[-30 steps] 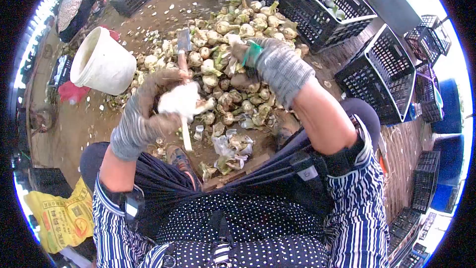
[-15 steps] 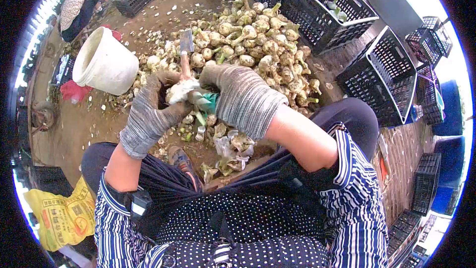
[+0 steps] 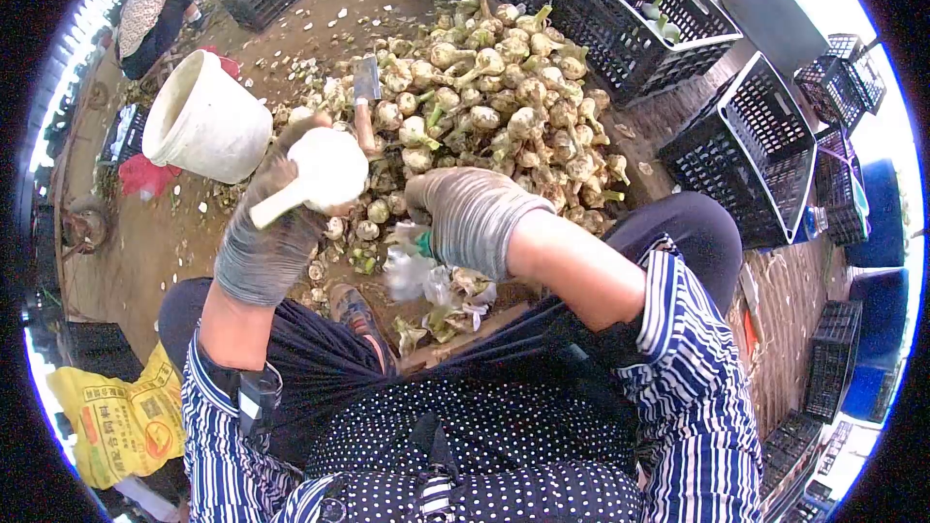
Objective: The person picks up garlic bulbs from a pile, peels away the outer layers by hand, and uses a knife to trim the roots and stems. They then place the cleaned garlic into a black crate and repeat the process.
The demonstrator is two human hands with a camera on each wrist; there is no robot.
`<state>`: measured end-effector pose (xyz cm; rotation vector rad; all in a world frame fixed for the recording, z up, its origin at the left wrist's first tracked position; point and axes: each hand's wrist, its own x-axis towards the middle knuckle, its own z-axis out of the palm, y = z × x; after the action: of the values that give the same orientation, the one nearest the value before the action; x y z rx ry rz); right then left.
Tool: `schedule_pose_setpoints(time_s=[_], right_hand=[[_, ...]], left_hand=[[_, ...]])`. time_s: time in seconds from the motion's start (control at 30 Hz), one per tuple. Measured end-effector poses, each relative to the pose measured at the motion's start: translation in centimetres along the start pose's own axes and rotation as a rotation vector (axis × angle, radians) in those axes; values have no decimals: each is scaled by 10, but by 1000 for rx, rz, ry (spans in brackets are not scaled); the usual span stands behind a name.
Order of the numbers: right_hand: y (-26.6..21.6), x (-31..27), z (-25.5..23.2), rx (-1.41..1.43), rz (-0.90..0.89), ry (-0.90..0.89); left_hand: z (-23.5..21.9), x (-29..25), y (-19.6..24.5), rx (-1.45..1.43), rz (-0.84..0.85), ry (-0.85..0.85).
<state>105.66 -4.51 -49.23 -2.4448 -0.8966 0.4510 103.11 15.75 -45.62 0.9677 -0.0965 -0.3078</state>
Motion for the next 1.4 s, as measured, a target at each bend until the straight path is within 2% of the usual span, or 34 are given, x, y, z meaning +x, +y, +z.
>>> schedule_pose_setpoints(time_s=[0.03,0.07,0.13,0.2,0.27,0.33,0.4,0.43,0.53,0.6,0.63,0.8,0.87,0.93,1.0,1.13,1.2,1.33,1.4], right_hand=[[0,-3,6,-63,51,-8],[-1,-4,9,-65,48,-7],[0,-6,13,33,-138,241],[-6,-6,4,100,-205,230],[-16,-7,-6,65,-118,-79],[-28,-10,-17,24,-80,-118],[-36,-16,-24,82,-153,457],[-44,-17,-29,9,-145,556],[-41,-14,-21,-1,-184,552],[-39,-13,-19,-4,-175,559],[-38,-13,-19,-34,-174,568],[-35,-14,-18,-105,-169,586],[-34,-13,-15,-113,-123,446],[-32,-14,-13,-123,-172,507],[-31,-14,-15,-9,-215,626],[-36,-15,-17,-13,-177,654],[-37,-15,-18,-120,-148,589],[-40,-11,-18,-133,-152,599],[-39,-8,-18,-63,-214,578]], left_hand=[[0,2,4,6,-16,16],[-6,2,3,-98,18,-50],[-11,-1,5,-65,21,26],[-25,1,3,-23,-19,7],[-28,2,3,22,-66,-13],[-21,2,0,25,-58,73],[-17,4,0,75,-50,56],[-22,5,-3,143,-56,47],[-25,11,-11,228,-52,11],[-22,11,-9,261,-111,-41],[-18,11,-12,269,-64,45],[-13,14,-12,404,-50,104],[-14,15,-13,443,-55,114],[-16,15,-14,395,-69,111],[-13,15,-9,408,-63,94],[-14,15,-10,521,-48,98],[-15,15,-13,480,-52,111],[-12,13,-15,308,-85,159],[-14,14,-14,287,-83,156]])
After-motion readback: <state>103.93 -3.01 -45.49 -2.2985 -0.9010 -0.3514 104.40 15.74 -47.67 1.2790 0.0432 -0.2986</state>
